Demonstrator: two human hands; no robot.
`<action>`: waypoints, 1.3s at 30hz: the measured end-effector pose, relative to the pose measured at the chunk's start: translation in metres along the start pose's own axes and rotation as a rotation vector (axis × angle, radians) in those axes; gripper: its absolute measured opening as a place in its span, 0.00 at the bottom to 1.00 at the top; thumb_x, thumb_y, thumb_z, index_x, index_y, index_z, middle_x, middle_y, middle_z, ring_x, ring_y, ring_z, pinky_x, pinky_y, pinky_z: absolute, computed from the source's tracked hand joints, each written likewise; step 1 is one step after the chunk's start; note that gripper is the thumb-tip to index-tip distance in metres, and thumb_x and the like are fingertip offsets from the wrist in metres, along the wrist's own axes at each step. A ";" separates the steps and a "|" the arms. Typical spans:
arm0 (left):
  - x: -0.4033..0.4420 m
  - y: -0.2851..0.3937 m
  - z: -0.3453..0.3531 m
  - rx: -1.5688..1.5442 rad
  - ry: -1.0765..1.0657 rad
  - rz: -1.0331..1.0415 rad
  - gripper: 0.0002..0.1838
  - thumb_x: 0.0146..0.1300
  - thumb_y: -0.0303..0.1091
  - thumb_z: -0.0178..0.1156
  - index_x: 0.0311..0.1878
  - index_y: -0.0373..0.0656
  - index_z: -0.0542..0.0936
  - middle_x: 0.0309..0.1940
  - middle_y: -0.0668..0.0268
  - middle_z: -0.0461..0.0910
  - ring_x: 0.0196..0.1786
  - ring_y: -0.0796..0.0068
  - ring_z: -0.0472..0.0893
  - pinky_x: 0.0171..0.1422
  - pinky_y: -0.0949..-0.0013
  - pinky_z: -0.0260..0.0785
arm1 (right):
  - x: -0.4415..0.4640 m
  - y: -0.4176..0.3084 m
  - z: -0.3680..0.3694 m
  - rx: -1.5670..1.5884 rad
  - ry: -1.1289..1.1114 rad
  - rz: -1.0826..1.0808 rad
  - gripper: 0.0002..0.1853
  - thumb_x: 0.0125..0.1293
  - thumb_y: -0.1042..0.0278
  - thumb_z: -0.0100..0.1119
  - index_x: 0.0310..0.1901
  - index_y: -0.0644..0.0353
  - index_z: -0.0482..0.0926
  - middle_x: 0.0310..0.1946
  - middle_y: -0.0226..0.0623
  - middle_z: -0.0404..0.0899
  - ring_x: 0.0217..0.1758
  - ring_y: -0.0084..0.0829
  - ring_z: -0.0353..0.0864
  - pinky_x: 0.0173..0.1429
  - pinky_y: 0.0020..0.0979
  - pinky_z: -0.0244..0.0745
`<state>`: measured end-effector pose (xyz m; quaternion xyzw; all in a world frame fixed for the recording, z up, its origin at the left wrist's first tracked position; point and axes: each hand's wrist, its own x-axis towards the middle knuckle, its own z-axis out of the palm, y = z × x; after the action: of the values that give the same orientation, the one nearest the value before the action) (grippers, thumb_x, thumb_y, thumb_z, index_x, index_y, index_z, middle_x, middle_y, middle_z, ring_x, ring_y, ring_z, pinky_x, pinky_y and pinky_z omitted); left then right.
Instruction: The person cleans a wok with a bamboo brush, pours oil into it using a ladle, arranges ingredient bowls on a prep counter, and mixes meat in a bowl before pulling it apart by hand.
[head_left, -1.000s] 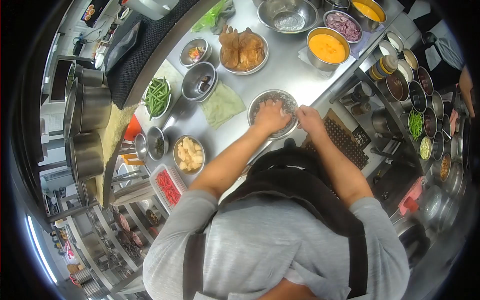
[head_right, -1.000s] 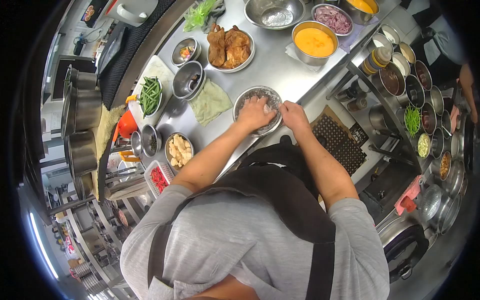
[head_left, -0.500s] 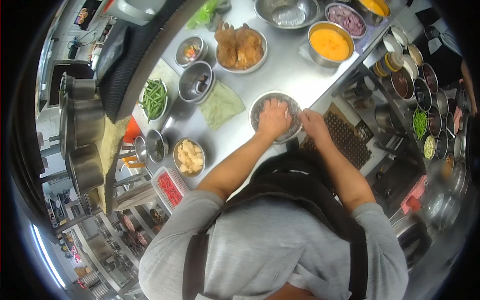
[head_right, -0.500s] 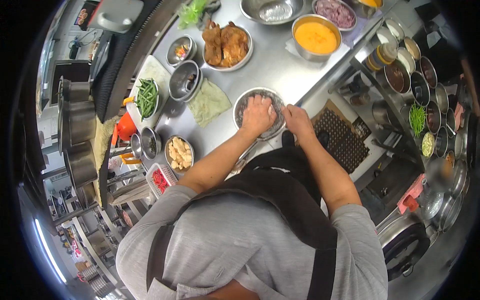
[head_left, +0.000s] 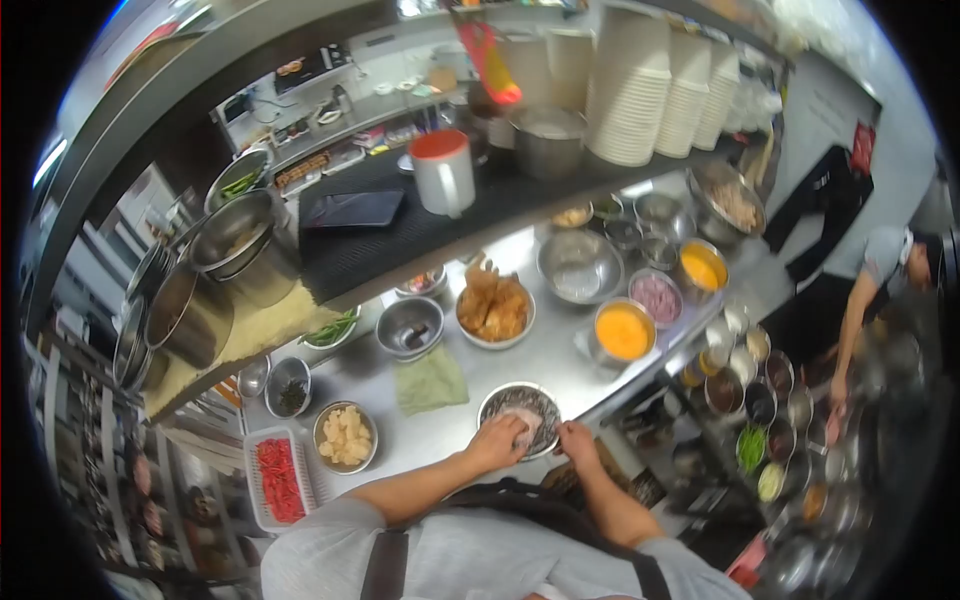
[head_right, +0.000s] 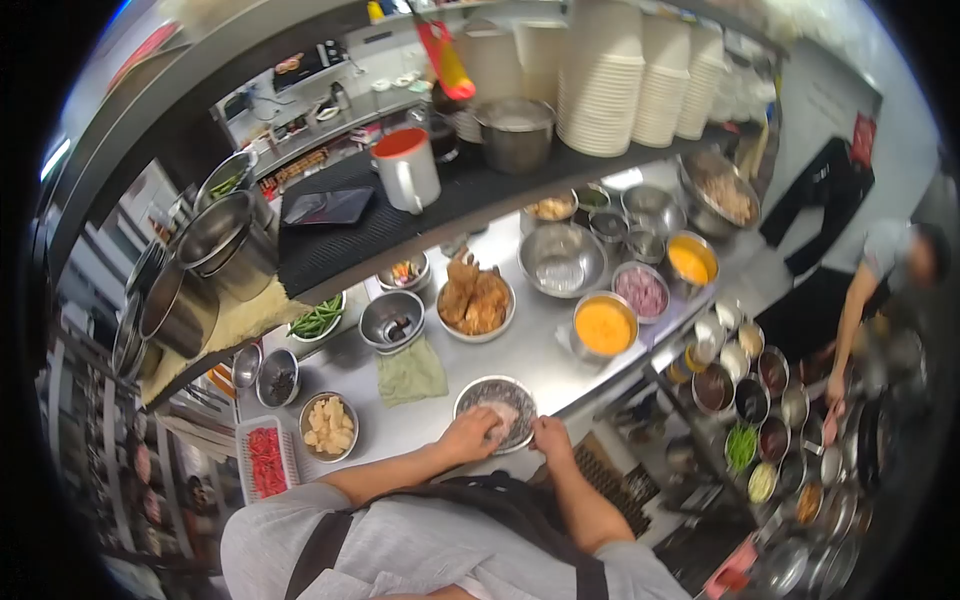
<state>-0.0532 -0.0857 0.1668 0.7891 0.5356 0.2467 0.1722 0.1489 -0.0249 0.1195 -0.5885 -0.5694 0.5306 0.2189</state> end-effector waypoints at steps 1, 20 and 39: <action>0.001 -0.001 0.001 -0.046 -0.008 -0.043 0.22 0.47 0.36 0.64 0.47 0.43 0.74 0.45 0.54 0.70 0.51 0.52 0.71 0.52 0.55 0.67 | 0.003 0.001 -0.002 -0.052 -0.006 -0.037 0.20 0.66 0.58 0.49 0.28 0.70 0.76 0.14 0.44 0.77 0.17 0.34 0.80 0.27 0.34 0.75; 0.037 -0.021 0.015 -0.077 -0.097 -0.188 0.20 0.50 0.36 0.58 0.50 0.48 0.76 0.50 0.57 0.73 0.56 0.54 0.70 0.57 0.49 0.64 | -0.005 -0.004 -0.002 0.104 -0.141 0.102 0.19 0.69 0.60 0.46 0.36 0.74 0.75 0.24 0.47 0.80 0.22 0.35 0.83 0.24 0.31 0.80; 0.031 -0.007 0.014 0.138 -0.205 -0.217 0.29 0.52 0.37 0.62 0.61 0.54 0.70 0.56 0.55 0.67 0.58 0.52 0.67 0.56 0.47 0.66 | 0.004 0.004 0.001 0.008 -0.070 -0.006 0.21 0.67 0.59 0.50 0.32 0.75 0.75 0.24 0.46 0.77 0.21 0.35 0.81 0.23 0.33 0.79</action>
<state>-0.0417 -0.0546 0.1577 0.7577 0.6129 0.1072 0.1968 0.1492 -0.0227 0.1145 -0.5668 -0.5764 0.5526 0.2029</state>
